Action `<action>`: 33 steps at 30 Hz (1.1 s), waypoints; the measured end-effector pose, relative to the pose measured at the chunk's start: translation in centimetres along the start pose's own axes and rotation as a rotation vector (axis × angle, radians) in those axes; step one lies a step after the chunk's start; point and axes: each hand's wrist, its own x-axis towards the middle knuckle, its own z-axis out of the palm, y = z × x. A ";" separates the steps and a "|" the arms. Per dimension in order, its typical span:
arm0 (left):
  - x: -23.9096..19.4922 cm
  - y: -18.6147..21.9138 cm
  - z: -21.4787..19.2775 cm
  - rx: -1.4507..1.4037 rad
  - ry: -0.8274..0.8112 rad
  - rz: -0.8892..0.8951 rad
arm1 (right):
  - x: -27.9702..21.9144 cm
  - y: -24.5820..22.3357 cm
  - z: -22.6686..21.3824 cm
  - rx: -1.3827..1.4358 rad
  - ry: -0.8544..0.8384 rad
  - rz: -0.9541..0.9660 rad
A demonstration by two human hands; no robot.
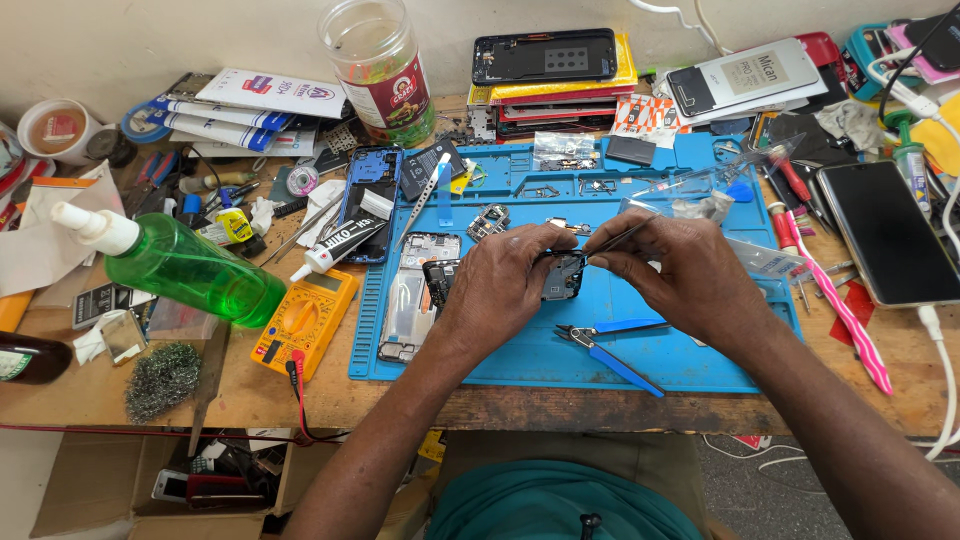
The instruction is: The person disassembles a smartphone on a blue mat, using tweezers and pliers to remove the motherboard and disconnect ribbon cables. They then reposition the battery and reconnect internal components, working methodically on the device's internal assembly.
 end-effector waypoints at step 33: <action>1.5 -3.4 0.6 0.045 -0.174 -0.042 | -1.4 1.7 1.3 0.524 0.211 0.111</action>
